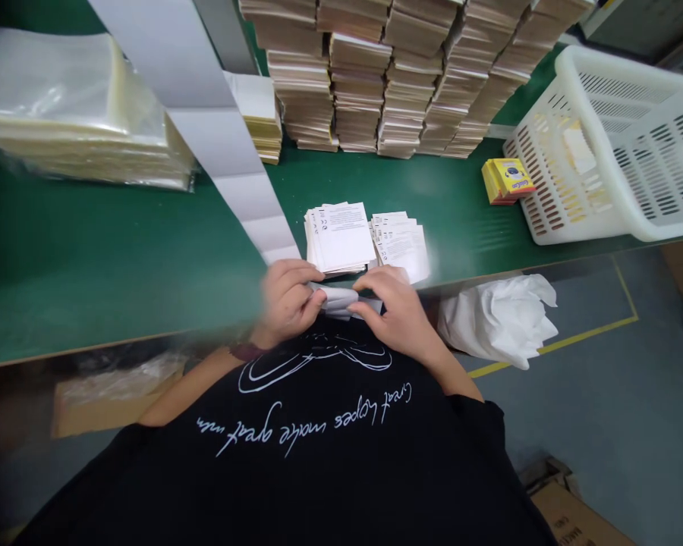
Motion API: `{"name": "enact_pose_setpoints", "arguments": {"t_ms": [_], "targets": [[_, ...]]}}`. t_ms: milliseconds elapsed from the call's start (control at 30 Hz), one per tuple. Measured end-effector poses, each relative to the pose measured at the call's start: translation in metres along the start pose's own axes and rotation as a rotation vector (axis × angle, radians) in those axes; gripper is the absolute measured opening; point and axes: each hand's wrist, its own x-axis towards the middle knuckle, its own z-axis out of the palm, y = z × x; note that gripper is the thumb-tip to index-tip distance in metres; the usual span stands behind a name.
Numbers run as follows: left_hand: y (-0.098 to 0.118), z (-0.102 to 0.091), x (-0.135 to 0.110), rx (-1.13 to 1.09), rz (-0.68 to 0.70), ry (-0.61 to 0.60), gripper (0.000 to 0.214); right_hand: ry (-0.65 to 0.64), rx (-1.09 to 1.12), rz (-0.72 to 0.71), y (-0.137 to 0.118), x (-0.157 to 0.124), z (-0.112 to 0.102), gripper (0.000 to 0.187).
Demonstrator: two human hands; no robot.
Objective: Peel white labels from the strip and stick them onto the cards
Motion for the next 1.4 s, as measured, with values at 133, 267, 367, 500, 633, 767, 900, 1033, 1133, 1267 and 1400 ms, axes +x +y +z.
{"name": "enact_pose_setpoints", "arguments": {"t_ms": [133, 267, 367, 500, 633, 767, 900, 1033, 1133, 1267, 1400], "targets": [[0.001, 0.002, 0.0, 0.043, -0.034, 0.037, 0.016, 0.014, 0.227, 0.072, -0.002, -0.001, 0.013, 0.007], [0.001, 0.002, 0.0, 0.092, -0.034, 0.076, 0.031, 0.03, 0.361, 0.196, 0.01, -0.001, 0.013, 0.014], [0.001, 0.001, 0.0, 0.057, 0.073, -0.032, 0.032, 0.011, 0.381, 0.194, 0.011, -0.001, 0.013, 0.014], [0.001, 0.001, 0.0, -0.014, 0.098, -0.092, 0.013, 0.052, 0.212, 0.016, 0.002, -0.003, 0.012, 0.009], [0.001, 0.002, 0.0, -0.004, 0.085, -0.092, 0.006, 0.285, 0.059, -0.183, -0.002, -0.003, 0.001, 0.008], [0.001, 0.003, 0.002, 0.056, 0.1, -0.11, 0.005, 0.505, 0.238, -0.047, 0.013, 0.023, -0.012, 0.012], [0.002, 0.004, 0.006, 0.096, 0.143, -0.127, 0.004, 0.359, 0.337, 0.183, 0.031, 0.063, -0.005, 0.017], [0.004, 0.002, 0.008, 0.126, 0.14, -0.133, 0.003, 0.192, 0.449, 0.278, 0.038, 0.081, 0.012, 0.018], [0.005, 0.001, 0.009, 0.132, 0.139, -0.133, 0.003, 0.167, 0.409, 0.285, 0.036, 0.082, 0.017, 0.017], [0.006, 0.001, 0.01, 0.14, 0.129, -0.17, 0.003, 0.14, 0.308, 0.285, 0.028, 0.082, 0.014, 0.016], [0.006, 0.001, 0.011, 0.137, 0.133, -0.19, 0.002, 0.133, -0.053, 0.219, 0.014, 0.083, 0.014, 0.012]]}}
